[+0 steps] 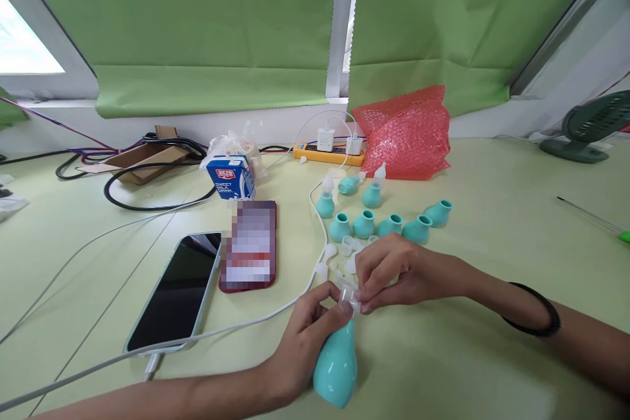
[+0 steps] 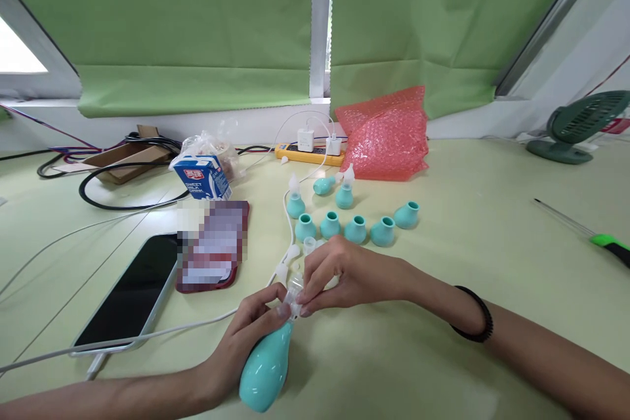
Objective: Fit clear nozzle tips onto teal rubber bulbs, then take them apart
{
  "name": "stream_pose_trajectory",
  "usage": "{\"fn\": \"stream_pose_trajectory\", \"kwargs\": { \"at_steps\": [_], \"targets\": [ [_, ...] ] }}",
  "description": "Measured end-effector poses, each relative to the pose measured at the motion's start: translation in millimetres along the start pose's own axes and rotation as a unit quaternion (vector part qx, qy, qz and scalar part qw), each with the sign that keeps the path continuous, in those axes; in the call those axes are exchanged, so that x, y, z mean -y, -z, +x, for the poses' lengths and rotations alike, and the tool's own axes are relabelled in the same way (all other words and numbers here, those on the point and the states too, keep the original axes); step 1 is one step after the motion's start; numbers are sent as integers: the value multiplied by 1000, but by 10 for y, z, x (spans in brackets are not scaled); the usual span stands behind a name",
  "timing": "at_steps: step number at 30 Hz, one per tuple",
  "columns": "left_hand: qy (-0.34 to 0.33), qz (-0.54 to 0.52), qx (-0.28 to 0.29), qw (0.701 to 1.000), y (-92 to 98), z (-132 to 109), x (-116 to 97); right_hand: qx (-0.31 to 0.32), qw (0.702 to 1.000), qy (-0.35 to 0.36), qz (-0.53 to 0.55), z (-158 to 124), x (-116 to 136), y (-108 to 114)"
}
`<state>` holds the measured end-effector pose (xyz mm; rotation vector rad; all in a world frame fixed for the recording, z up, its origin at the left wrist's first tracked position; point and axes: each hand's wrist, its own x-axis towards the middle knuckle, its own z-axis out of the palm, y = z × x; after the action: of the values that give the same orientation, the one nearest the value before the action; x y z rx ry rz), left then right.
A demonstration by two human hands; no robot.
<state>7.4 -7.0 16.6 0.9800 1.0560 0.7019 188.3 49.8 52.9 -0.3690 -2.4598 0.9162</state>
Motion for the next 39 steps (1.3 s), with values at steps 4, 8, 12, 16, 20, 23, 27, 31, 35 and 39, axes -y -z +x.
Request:
{"fn": "stream_pose_trajectory", "kwargs": {
  "at_steps": [4, 8, 12, 16, 20, 23, 27, 31, 35, 39],
  "targets": [
    [11, 10, 8, 1000, 2, 31, -27, 31, 999, 22, -16, 7, 17, 63],
    [54, -4, 60, 997, 15, 81, -57, 67, 996, 31, -41, -2, 52, 100],
    [68, -13, 79, 994, 36, 125, -93, 85, 988, 34, -121, -23, 128, 90],
    [96, -12, 99, 990, 59, 155, -104, 70, 974, 36, -211, -26, 194, 59],
    [108, -39, 130, 985, 75, 170, -106, 60, 971, 34, -228, -13, 188, 36],
    [134, -61, 151, 978, 83, 174, -127, 46, 976, 32, -211, -1, 164, 26],
    [148, -67, 177, 971, 92, 178, -159, 23, 990, 18, -136, 9, 128, 33],
    [147, -74, 192, 968, 106, 194, -145, 25, 996, 9, -87, -7, 62, 60],
    [135, -56, 214, 966, 129, 218, -111, 44, 998, -1, -39, -25, 4, 77],
    [132, -25, 217, 967, 156, 240, -87, 57, 998, -16, 2, -34, -26, 58]
  ]
}}
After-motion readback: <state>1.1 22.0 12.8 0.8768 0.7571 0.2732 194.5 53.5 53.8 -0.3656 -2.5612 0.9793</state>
